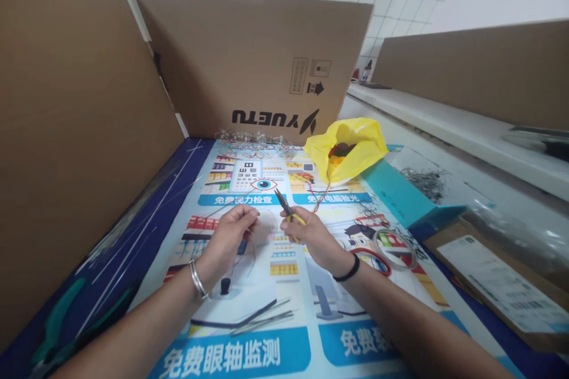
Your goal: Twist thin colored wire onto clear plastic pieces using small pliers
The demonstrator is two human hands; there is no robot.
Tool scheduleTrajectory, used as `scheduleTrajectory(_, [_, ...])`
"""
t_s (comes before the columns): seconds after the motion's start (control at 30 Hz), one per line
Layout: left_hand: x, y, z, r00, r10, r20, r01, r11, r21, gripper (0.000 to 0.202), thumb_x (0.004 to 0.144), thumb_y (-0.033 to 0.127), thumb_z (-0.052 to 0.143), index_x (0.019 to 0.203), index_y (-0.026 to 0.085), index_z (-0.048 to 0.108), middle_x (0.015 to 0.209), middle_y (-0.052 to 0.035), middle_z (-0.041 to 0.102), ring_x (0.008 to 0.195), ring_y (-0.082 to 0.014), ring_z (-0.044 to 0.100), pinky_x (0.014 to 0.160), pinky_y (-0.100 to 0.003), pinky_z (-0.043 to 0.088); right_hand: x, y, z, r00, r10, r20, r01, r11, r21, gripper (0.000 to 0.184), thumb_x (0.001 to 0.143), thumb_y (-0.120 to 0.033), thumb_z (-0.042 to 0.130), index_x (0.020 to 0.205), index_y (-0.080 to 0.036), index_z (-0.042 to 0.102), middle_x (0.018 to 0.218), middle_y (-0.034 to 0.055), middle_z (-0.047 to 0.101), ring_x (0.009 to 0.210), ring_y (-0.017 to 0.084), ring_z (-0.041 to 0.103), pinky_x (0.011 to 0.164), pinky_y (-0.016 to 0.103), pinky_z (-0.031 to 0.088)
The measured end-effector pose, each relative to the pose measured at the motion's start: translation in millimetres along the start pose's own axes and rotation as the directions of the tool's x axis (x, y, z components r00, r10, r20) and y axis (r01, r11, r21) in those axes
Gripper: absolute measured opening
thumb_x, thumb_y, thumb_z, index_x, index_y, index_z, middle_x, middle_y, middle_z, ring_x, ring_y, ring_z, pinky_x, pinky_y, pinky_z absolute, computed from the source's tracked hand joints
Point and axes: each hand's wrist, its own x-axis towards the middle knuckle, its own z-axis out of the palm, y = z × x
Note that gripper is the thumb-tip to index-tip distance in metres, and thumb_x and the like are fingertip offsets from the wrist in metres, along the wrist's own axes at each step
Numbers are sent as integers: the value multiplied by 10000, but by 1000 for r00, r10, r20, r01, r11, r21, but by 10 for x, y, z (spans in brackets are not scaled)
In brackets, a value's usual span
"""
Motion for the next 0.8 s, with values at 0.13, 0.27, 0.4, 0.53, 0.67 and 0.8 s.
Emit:
scheduleTrajectory(0.13, [-8, -18, 6, 1000, -14, 0, 14, 995, -97, 182, 751, 337, 606, 733, 170, 538, 674, 17, 543, 583, -90, 482, 508, -196, 380, -15, -4, 33, 999, -30, 19, 30, 999, 15, 279, 666, -292, 683, 895, -189, 562, 672, -53, 502, 560, 75, 421, 545, 231, 320])
scheduleTrajectory(0.27, [-26, -46, 42, 992, -87, 94, 101, 984, -147, 179, 754, 321, 617, 729, 163, 539, 650, 20, 531, 546, -77, 479, 498, -190, 374, -23, -18, 53, 998, -65, 10, 65, 998, -11, 278, 661, -286, 684, 892, -185, 568, 672, -49, 521, 559, 76, 421, 549, 233, 326])
scheduleTrajectory(0.4, [-36, -56, 56, 971, -160, 177, 192, 965, -179, 169, 757, 288, 618, 708, 157, 522, 642, 14, 536, 536, -70, 481, 497, -184, 370, -19, -26, 34, 999, -36, 5, 36, 999, 6, 261, 652, -278, 684, 872, -187, 576, 617, -64, 491, 516, 77, 441, 513, 232, 338])
scheduleTrajectory(0.53, [-41, -45, 50, 967, -176, 187, 211, 958, -192, 143, 767, 273, 612, 735, 160, 529, 680, -2, 555, 593, -86, 521, 512, -188, 389, -18, -43, 5, 1000, -13, 14, 12, 999, 35, 253, 654, -262, 679, 871, -185, 574, 602, -61, 511, 481, 77, 461, 488, 231, 348])
scheduleTrajectory(0.67, [-57, -18, 54, 963, -173, 206, 215, 956, -201, 147, 778, 293, 611, 761, 168, 535, 741, -14, 579, 653, -101, 549, 529, -198, 420, -15, -79, -11, 1000, -24, -12, 25, 999, 40, 259, 650, -252, 679, 877, -183, 575, 634, -43, 535, 518, 87, 477, 485, 228, 376])
scheduleTrajectory(0.8, [-71, -22, 69, 944, -177, 278, 252, 932, -259, 149, 798, 311, 596, 790, 177, 533, 787, -27, 612, 697, -122, 586, 576, -235, 470, -7, -131, -25, 998, -42, -41, 42, 999, 4, 239, 646, -242, 664, 862, -183, 578, 643, -41, 524, 552, 90, 474, 508, 228, 401])
